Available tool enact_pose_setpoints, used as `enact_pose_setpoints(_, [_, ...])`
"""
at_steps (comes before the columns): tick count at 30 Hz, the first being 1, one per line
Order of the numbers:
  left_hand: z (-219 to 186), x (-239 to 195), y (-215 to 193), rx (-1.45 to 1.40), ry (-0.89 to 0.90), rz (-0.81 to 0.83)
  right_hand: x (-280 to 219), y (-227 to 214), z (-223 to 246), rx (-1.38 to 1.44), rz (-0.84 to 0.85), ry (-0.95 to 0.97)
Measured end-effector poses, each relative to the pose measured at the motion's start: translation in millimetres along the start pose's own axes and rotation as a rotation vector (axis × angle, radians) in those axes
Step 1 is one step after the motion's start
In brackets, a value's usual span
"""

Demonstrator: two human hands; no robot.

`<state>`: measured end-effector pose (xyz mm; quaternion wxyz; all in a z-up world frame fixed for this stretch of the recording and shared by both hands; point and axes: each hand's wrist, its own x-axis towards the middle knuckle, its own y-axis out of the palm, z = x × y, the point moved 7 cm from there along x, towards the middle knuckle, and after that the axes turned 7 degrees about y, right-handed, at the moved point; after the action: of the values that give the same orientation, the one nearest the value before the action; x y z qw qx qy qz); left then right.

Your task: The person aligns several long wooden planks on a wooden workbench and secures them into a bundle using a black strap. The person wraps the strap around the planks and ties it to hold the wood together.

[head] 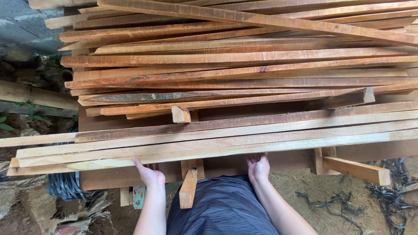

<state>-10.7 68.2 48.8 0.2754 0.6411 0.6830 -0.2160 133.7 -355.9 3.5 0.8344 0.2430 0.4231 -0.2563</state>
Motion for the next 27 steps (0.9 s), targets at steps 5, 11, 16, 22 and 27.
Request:
enact_pose_setpoints(5, [29.9,30.4,-15.0,-0.061,-0.016,0.014,-4.5,5.8,-3.2,0.0,0.026,0.03])
enact_pose_setpoints(11, [-5.3,-6.6,17.8,-0.135,-0.033,0.061,44.4,-33.1,-11.5,0.064,0.04,0.044])
enact_pose_setpoints(16, [30.3,36.1,4.7,-0.133,-0.071,0.073,69.9,-36.7,24.5,0.171,0.024,-0.077])
enact_pose_setpoints(22, [-3.8,-9.3,29.6,-0.078,-0.07,0.048,35.8,16.8,52.6,0.156,0.037,0.051])
enact_pose_setpoints(27, [-15.3,-16.5,27.5,-0.011,-0.101,0.05,-46.6,65.0,76.2,-0.015,0.012,0.052])
